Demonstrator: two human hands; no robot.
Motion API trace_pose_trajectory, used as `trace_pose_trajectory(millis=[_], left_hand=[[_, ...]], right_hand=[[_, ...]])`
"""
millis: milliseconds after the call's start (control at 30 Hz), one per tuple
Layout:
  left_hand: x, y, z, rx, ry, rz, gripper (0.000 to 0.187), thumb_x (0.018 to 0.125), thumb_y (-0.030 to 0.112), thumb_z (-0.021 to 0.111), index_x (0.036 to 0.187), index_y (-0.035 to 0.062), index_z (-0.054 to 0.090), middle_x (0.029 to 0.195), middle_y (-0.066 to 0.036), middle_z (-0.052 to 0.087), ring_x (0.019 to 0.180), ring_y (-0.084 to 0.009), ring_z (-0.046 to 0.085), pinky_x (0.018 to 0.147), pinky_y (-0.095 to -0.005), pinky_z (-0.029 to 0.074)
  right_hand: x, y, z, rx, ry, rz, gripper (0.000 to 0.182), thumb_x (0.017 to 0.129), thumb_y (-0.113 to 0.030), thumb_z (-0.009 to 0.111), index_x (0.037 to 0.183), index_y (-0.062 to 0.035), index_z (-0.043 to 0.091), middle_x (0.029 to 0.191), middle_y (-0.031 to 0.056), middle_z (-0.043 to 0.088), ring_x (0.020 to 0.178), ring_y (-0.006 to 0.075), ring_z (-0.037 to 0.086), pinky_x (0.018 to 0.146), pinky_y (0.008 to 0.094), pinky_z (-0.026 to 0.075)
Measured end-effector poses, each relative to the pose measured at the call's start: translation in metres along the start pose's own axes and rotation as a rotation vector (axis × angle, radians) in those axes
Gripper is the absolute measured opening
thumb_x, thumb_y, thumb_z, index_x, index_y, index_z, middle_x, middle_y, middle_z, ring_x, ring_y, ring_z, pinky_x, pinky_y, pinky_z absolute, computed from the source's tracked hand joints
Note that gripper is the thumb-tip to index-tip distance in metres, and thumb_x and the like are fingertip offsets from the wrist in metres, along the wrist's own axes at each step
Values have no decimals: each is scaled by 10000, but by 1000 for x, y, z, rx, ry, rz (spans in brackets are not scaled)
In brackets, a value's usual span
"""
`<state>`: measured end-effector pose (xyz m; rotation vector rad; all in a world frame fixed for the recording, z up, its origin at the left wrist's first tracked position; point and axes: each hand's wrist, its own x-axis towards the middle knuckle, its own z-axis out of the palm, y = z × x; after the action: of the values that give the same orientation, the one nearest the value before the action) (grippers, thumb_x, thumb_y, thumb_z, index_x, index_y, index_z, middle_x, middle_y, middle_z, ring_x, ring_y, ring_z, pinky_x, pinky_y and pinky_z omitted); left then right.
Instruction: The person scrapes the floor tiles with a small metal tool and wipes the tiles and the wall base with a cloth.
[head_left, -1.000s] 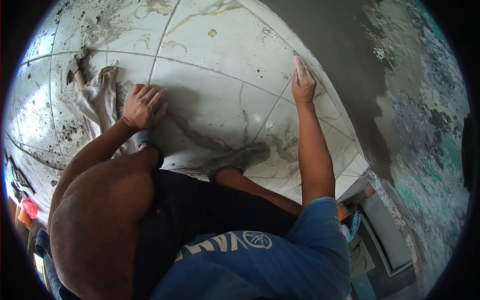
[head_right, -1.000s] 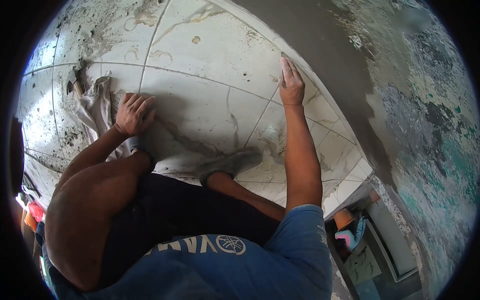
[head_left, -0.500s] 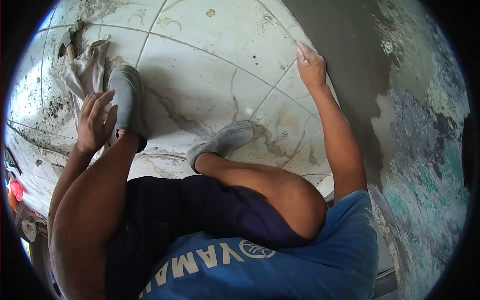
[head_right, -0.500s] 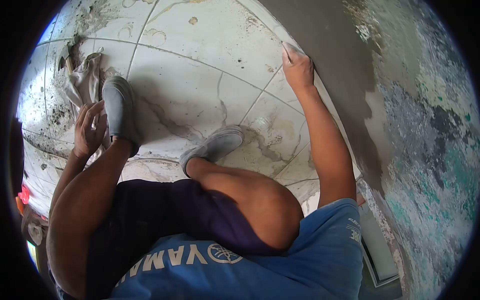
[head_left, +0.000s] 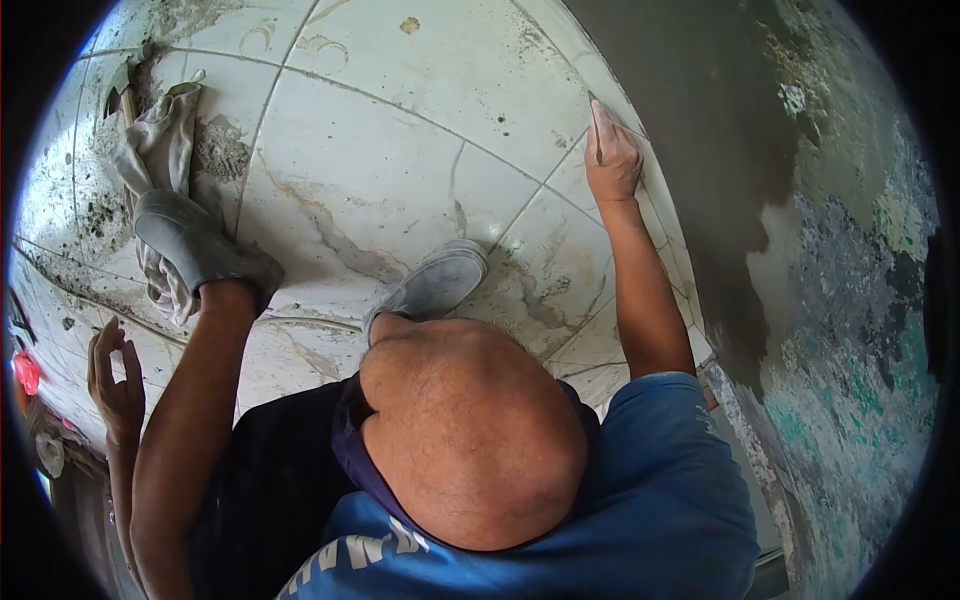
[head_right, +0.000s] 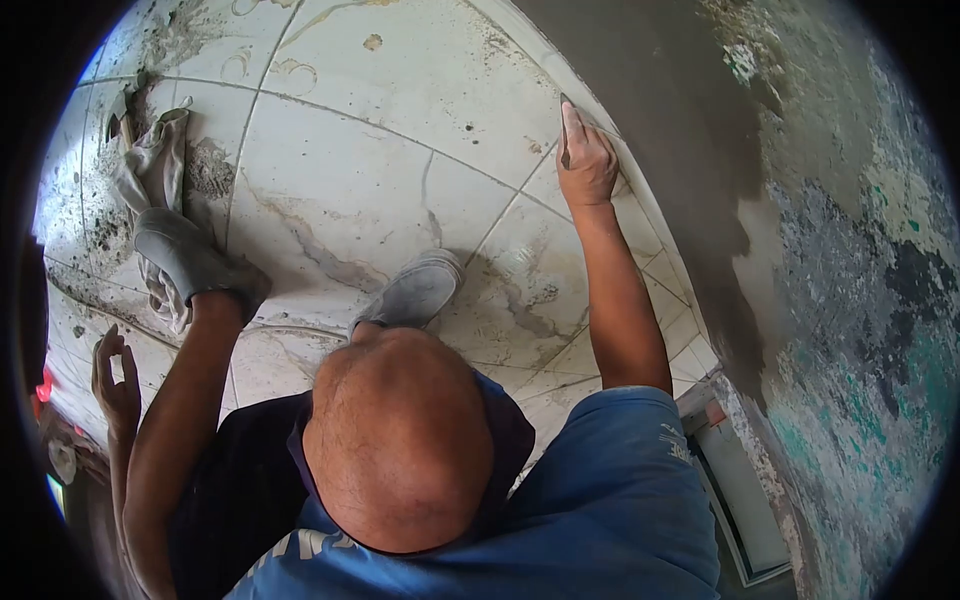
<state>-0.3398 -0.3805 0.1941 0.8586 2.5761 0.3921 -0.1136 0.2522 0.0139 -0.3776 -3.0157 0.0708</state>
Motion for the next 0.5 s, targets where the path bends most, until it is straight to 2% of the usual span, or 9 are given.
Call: trace_pose_trajectory(millis=[67, 133, 200, 333, 500], left_hand=[[3, 2, 0, 10, -40, -23, 325, 874, -41, 568, 1199, -26, 570, 969, -158, 619, 834, -257, 594, 768, -360, 491], [15, 5, -5, 10, -73, -13, 338, 867, -42, 573, 1204, -15, 571, 969, -155, 618, 832, -252, 597, 777, -362, 493], [29, 4, -10, 53, -89, 122, 348, 862, -39, 580, 1208, -1, 573, 964, -150, 617, 831, -250, 597, 784, -360, 493], [53, -3, -16, 42, -54, 101, 360, 871, -12, 598, 1229, 20, 574, 970, -144, 621, 839, -234, 599, 788, -351, 494], [76, -3, -2, 56, -50, 133, 366, 875, -7, 601, 1239, 27, 573, 971, -138, 621, 845, -224, 601, 799, -340, 492]], right_hand=[[9, -2, -15, 111, -141, 114, 285, 877, -78, 623, 1161, -43, 632, 967, 173, 693, 873, 341, 672, 743, 388, 543], [7, 5, -23, 197, -130, 102, 277, 885, -74, 613, 1159, -38, 631, 957, 187, 689, 866, 346, 672, 721, 396, 544], [3, 8, -18, 147, 5, -35, 280, 889, -73, 610, 1166, -47, 632, 946, 178, 692, 852, 343, 674, 717, 395, 542], [-11, 5, -11, 22, 39, -14, 299, 889, -87, 611, 1186, -61, 626, 955, 167, 691, 824, 334, 671, 735, 401, 536], [-9, 5, 6, 36, -15, 45, 313, 888, -131, 619, 1199, -97, 626, 953, 178, 686, 834, 343, 665, 732, 412, 533]])
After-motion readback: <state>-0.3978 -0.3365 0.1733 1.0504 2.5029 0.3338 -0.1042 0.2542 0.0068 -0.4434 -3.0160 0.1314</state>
